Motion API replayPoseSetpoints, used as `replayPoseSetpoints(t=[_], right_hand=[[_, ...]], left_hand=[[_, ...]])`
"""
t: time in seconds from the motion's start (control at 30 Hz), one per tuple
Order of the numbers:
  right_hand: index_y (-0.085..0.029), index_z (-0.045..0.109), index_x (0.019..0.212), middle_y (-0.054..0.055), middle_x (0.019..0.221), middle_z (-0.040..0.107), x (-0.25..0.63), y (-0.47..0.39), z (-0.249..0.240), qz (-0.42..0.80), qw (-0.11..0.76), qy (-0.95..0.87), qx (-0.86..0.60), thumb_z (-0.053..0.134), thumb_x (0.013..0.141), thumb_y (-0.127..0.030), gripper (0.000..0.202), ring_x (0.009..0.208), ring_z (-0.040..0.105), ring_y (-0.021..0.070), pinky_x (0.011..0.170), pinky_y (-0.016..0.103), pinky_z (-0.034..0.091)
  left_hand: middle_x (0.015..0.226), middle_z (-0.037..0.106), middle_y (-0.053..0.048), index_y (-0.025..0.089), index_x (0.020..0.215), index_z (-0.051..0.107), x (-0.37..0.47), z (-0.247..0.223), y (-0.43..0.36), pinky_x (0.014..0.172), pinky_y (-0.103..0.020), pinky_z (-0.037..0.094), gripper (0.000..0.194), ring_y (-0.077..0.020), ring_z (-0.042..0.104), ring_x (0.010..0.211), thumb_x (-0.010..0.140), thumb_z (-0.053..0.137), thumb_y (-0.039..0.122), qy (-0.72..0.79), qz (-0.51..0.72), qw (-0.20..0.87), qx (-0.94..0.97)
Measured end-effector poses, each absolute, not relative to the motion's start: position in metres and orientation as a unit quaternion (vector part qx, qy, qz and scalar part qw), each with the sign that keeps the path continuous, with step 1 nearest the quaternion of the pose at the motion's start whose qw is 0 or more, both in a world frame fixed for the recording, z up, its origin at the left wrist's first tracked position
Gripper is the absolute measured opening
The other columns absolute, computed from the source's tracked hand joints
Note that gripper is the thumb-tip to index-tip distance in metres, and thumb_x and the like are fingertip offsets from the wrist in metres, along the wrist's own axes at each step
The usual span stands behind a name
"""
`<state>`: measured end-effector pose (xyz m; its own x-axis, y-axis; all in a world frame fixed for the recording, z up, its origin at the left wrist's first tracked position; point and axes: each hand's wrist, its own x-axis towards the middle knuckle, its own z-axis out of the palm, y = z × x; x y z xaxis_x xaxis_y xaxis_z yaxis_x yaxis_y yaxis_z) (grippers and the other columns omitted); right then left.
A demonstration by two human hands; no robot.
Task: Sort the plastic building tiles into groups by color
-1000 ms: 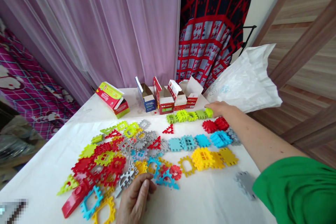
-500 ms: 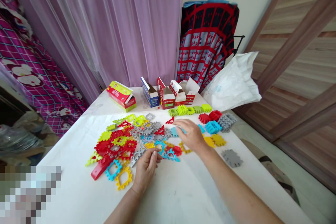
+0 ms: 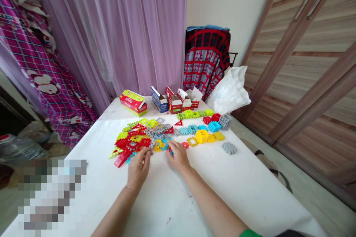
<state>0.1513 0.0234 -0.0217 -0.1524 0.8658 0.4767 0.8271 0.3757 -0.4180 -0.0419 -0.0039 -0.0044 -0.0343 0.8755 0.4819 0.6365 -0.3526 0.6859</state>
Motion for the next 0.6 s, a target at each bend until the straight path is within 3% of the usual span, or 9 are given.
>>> replayPoseSetpoints(t=[0.07, 0.13, 0.23, 0.37, 0.5, 0.6], right_hand=[[-0.021, 0.063, 0.117, 0.011, 0.125, 0.06, 0.153, 0.022, -0.021, 0.012, 0.332, -0.736, -0.59, 0.053, 0.09, -0.029, 0.03, 0.116, 0.052, 0.0255, 0.099, 0.04, 0.039], [-0.018, 0.063, 0.117, 0.015, 0.126, 0.058, 0.155, 0.022, -0.021, -0.005, 0.309, -0.706, -0.637, 0.054, 0.09, -0.032, 0.033, 0.118, 0.051, 0.0298, 0.1, 0.045, 0.038], [-0.015, 0.062, 0.12, 0.016, 0.126, 0.058, 0.153, 0.023, -0.023, -0.001, 0.283, -0.713, -0.642, 0.053, 0.09, -0.033, 0.036, 0.116, 0.052, 0.0313, 0.099, 0.048, 0.039], [-0.02, 0.061, 0.12, 0.011, 0.126, 0.06, 0.148, 0.026, -0.03, 0.034, 0.331, -0.752, -0.569, 0.049, 0.09, -0.027, 0.034, 0.118, 0.053, 0.0243, 0.102, 0.041, 0.042], [-0.023, 0.065, 0.115, 0.009, 0.119, 0.064, 0.153, 0.026, -0.037, 0.053, 0.415, -0.736, -0.532, 0.041, 0.092, -0.027, 0.033, 0.113, 0.058, 0.0212, 0.101, 0.037, 0.045], [-0.021, 0.066, 0.113, 0.01, 0.119, 0.064, 0.157, 0.037, -0.034, 0.038, 0.432, -0.74, -0.514, 0.039, 0.093, -0.029, 0.034, 0.113, 0.058, 0.0216, 0.102, 0.036, 0.044]], left_hand=[[0.106, 0.071, -0.012, 0.02, 0.104, 0.064, -0.07, 0.003, -0.003, 0.095, -0.041, 0.046, 0.036, -0.0244, 0.064, 0.103, 0.092, 0.039, 0.043, 0.582, 0.427, 0.034, 0.691], [0.135, 0.056, -0.016, 0.018, 0.12, 0.059, -0.095, 0.007, 0.001, 0.108, -0.053, 0.031, 0.043, -0.0311, 0.046, 0.129, 0.092, 0.039, 0.044, 0.667, 0.379, -0.037, 0.641], [0.149, 0.038, -0.023, 0.013, 0.136, 0.046, -0.118, 0.003, 0.008, 0.107, -0.064, 0.024, 0.057, -0.0377, 0.032, 0.138, 0.092, 0.039, 0.049, 0.786, 0.274, -0.011, 0.554], [0.142, 0.048, -0.019, 0.015, 0.135, 0.047, -0.117, -0.013, 0.016, 0.109, -0.054, 0.029, 0.054, -0.0318, 0.043, 0.132, 0.092, 0.041, 0.047, 0.762, 0.234, 0.026, 0.603], [0.134, 0.055, -0.015, 0.016, 0.124, 0.057, -0.107, -0.019, 0.022, 0.107, -0.042, 0.038, 0.047, -0.0277, 0.051, 0.126, 0.091, 0.042, 0.046, 0.709, 0.299, 0.009, 0.638], [0.129, 0.058, -0.014, 0.016, 0.117, 0.062, -0.114, -0.011, 0.033, 0.108, -0.037, 0.037, 0.046, -0.0246, 0.05, 0.126, 0.092, 0.036, 0.046, 0.694, 0.357, -0.018, 0.625]])
